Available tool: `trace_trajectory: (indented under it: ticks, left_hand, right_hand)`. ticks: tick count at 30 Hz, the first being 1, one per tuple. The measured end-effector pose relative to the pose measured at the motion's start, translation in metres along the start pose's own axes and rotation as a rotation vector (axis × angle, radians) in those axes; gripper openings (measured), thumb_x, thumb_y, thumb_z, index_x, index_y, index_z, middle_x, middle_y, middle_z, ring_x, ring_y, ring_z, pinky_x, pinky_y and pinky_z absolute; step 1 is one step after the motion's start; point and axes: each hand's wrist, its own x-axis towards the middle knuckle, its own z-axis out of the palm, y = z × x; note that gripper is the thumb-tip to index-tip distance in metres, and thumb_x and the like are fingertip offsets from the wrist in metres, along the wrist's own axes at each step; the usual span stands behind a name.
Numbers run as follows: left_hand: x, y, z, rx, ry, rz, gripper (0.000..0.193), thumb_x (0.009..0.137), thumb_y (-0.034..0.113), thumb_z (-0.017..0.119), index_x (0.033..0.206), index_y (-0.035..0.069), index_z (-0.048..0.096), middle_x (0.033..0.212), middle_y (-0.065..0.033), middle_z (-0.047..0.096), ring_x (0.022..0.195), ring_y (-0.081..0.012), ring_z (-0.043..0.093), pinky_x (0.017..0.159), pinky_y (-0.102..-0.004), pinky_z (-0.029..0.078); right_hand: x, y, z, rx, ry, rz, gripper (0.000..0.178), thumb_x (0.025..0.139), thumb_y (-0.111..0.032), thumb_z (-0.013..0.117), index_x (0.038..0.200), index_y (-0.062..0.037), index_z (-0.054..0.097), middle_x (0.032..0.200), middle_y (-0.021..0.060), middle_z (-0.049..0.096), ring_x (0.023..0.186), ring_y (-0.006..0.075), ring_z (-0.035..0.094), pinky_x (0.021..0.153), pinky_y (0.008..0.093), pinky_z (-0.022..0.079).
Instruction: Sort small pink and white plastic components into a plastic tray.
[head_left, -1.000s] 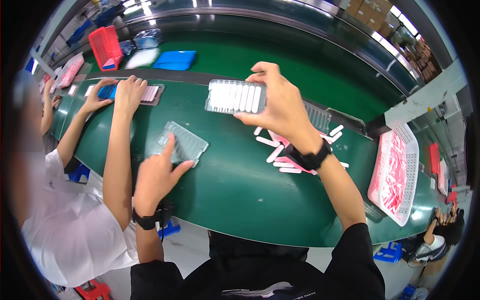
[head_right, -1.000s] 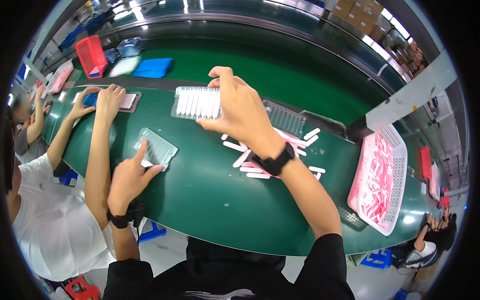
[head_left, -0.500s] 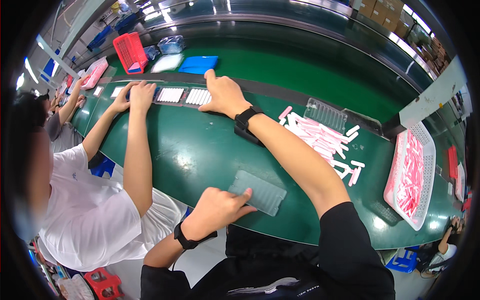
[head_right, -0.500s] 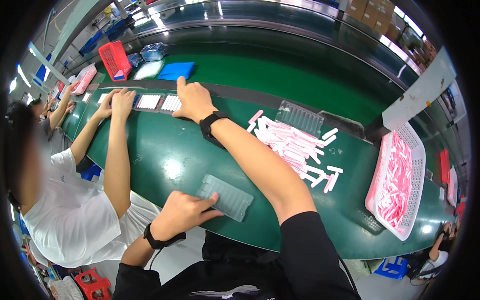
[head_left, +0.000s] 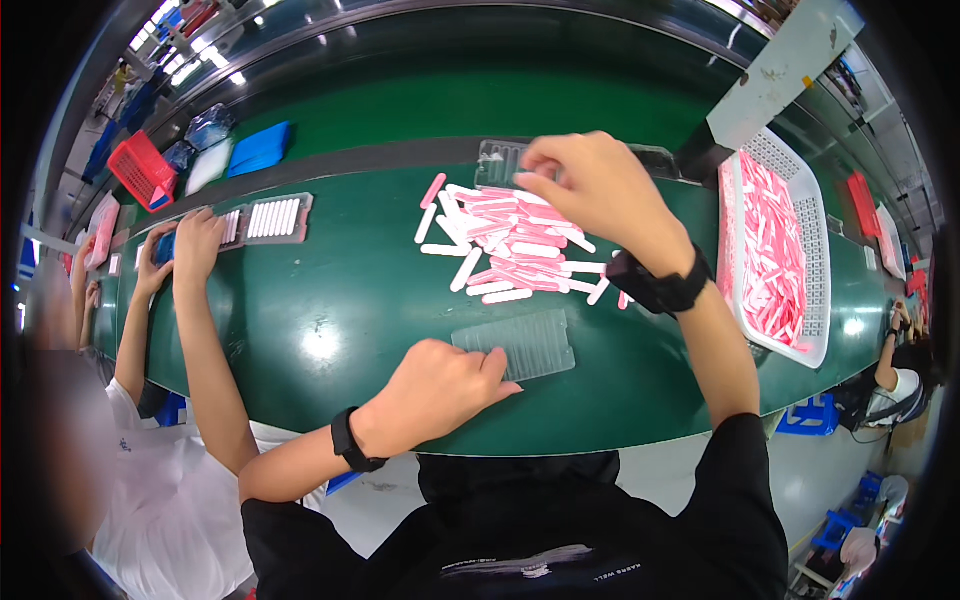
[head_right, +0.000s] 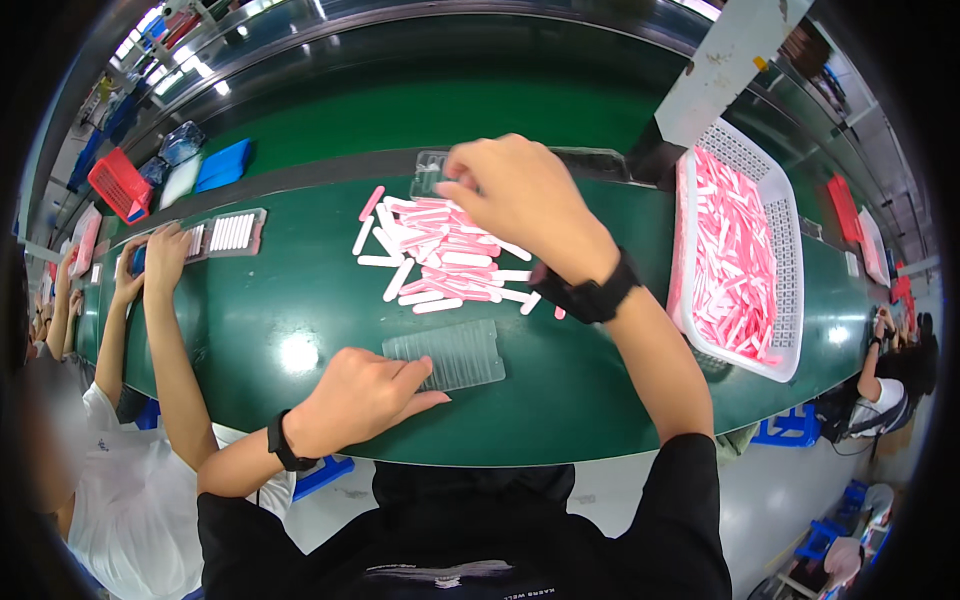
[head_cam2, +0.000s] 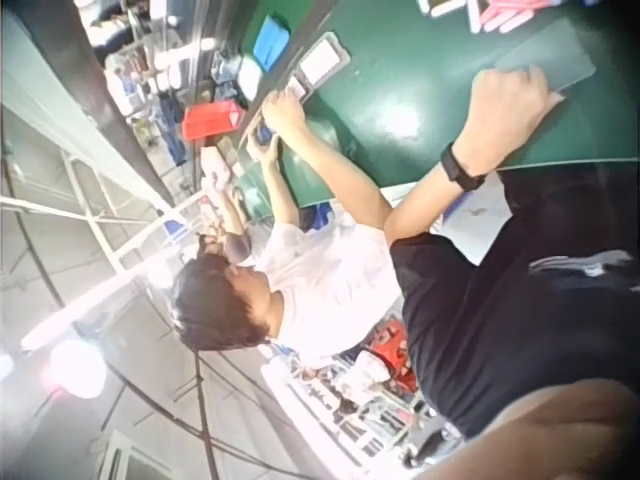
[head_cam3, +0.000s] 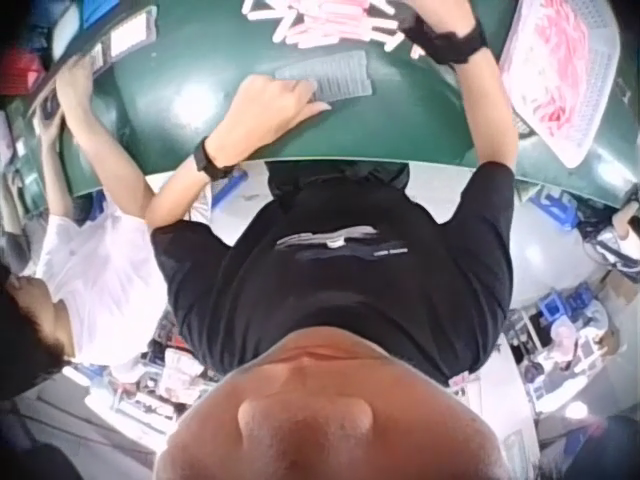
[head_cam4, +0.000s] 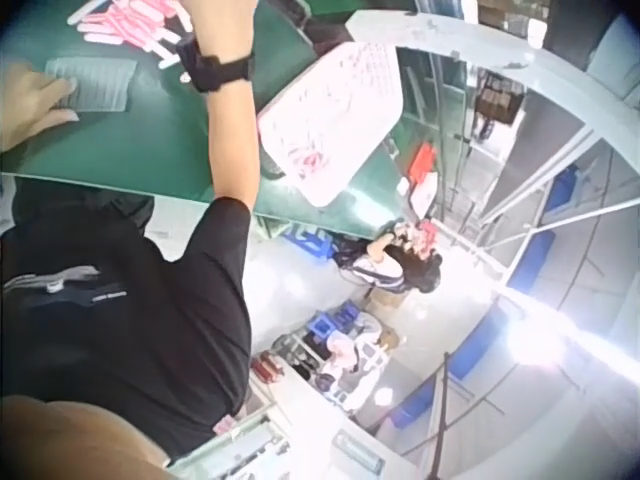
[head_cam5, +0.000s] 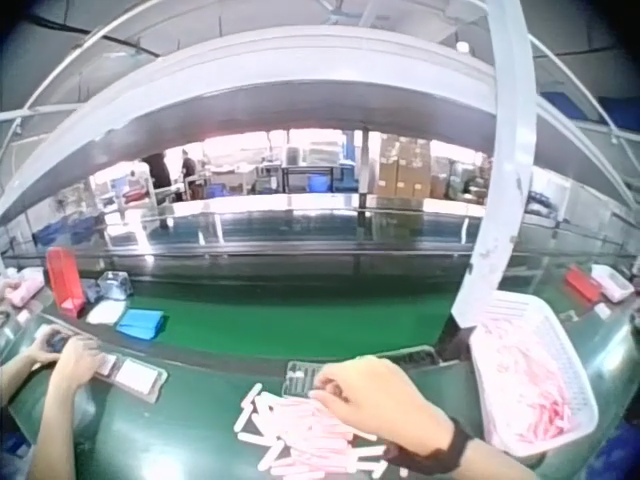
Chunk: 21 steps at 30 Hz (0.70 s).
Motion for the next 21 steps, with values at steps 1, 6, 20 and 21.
trace_trajectory:
  ticks: [1, 6, 20, 21]
  left_hand:
    - [0.008, -0.002, -0.006, 0.004, -0.075, -0.005, 0.036, 0.09, 0.04, 0.083, 0.097, 0.006, 0.074, 0.059, -0.0071, 0.063, 0.052, -0.0279, 0.064, 0.048, -0.038, 0.048]
    - [0.058, -0.052, -0.022, -0.214, 0.171, -0.154, 0.018, 0.092, 0.03, 0.081, 0.091, 0.012, 0.078, 0.056, -0.0121, 0.056, 0.05, -0.0315, 0.059, 0.052, -0.0413, 0.044]
    - [0.064, -0.103, 0.012, -0.645, 0.221, -0.491, 0.014, 0.095, 0.007, 0.078, 0.106, -0.002, 0.078, 0.061, 0.0054, 0.026, 0.058, -0.0046, 0.029, 0.055, -0.0279, 0.027]
    - [0.062, -0.103, 0.012, -0.647, 0.22, -0.497, 0.014, 0.095, 0.007, 0.078, 0.106, -0.002, 0.078, 0.061, 0.0054, 0.026, 0.058, -0.0046, 0.029, 0.055, -0.0279, 0.027]
  right_hand:
    - [-0.012, 0.011, -0.003, -0.037, -0.013, 0.043, 0.023, 0.089, -0.027, 0.077, 0.094, -0.0042, 0.077, 0.084, 0.0127, 0.077, 0.079, 0.032, 0.075, 0.074, 0.0424, 0.057]
    - [-0.049, 0.064, 0.001, 0.201, 0.019, 0.272, 0.015, 0.092, -0.014, 0.073, 0.096, 0.0006, 0.075, 0.08, 0.0125, 0.073, 0.067, 0.0225, 0.07, 0.067, 0.0329, 0.054]
    - [-0.045, 0.067, 0.002, 0.227, -0.113, 0.104, 0.014, 0.089, -0.015, 0.079, 0.092, -0.0026, 0.073, 0.087, 0.0078, 0.069, 0.075, 0.0222, 0.066, 0.071, 0.0345, 0.053]
    - [-0.047, 0.067, 0.003, 0.23, -0.119, 0.104, 0.014, 0.089, -0.015, 0.079, 0.092, -0.0026, 0.073, 0.087, 0.0078, 0.069, 0.075, 0.0222, 0.066, 0.071, 0.0345, 0.053]
